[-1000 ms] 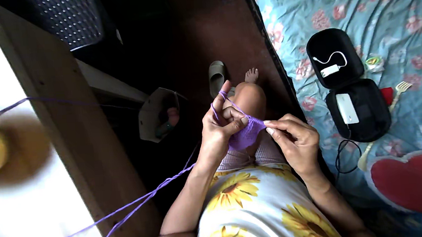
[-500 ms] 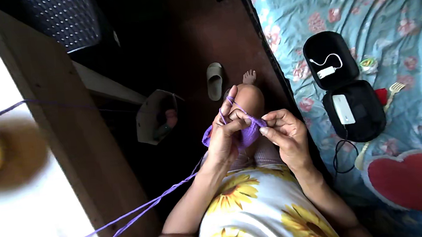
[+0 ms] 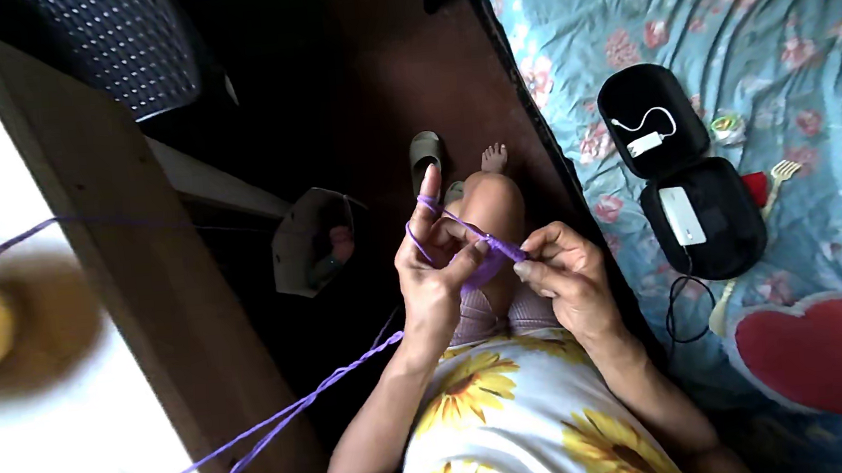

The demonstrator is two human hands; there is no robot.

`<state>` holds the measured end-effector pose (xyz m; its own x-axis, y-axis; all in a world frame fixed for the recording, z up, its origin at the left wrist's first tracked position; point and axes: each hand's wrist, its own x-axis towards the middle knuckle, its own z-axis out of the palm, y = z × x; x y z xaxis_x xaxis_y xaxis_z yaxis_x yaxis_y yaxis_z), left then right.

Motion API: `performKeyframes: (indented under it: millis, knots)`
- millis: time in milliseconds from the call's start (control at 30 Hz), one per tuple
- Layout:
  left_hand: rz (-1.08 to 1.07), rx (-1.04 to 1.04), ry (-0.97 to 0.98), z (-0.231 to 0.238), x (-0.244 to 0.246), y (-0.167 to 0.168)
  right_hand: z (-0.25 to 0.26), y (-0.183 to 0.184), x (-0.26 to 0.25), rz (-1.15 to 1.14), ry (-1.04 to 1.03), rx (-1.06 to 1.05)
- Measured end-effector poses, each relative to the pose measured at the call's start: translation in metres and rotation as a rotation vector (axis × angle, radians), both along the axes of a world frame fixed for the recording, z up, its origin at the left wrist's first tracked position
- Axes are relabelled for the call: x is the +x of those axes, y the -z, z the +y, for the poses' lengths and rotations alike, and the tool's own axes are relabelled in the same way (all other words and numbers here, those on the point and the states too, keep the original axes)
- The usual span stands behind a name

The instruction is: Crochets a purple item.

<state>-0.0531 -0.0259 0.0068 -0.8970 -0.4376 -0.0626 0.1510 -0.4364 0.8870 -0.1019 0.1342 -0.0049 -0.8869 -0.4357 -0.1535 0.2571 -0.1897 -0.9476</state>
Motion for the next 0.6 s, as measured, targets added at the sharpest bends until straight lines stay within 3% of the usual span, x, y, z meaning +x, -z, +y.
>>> performKeyframes:
  millis: [100,200,300,367,433,500,533,600]
  knots:
    - [-0.039,0.148,0.004,0.002,-0.001,-0.003,-0.005,-0.005,0.004,-0.249,-0.016,-0.136]
    - [-0.086,0.226,0.037,0.003,-0.002,-0.002,-0.007,-0.007,0.005,-0.321,-0.02,-0.184]
    - [-0.12,0.293,0.096,0.004,-0.002,0.0,-0.006,-0.007,0.004,-0.124,0.008,-0.086]
    - [-0.146,0.291,0.105,0.006,-0.001,0.0,-0.002,-0.007,0.004,0.199,0.029,0.109]
    - [-0.118,0.145,0.067,0.01,0.0,0.0,0.0,-0.009,0.005,0.575,0.057,0.326]
    - [0.0,-0.171,-0.039,0.016,0.001,0.007,-0.002,-0.012,0.005,0.838,0.105,0.515]
    - [0.092,-0.337,-0.112,0.021,0.001,0.013,-0.004,-0.015,0.006,0.863,0.108,0.556]
    - [0.259,-0.538,-0.248,0.027,-0.003,0.024,-0.005,-0.023,0.004,0.671,0.052,0.487]
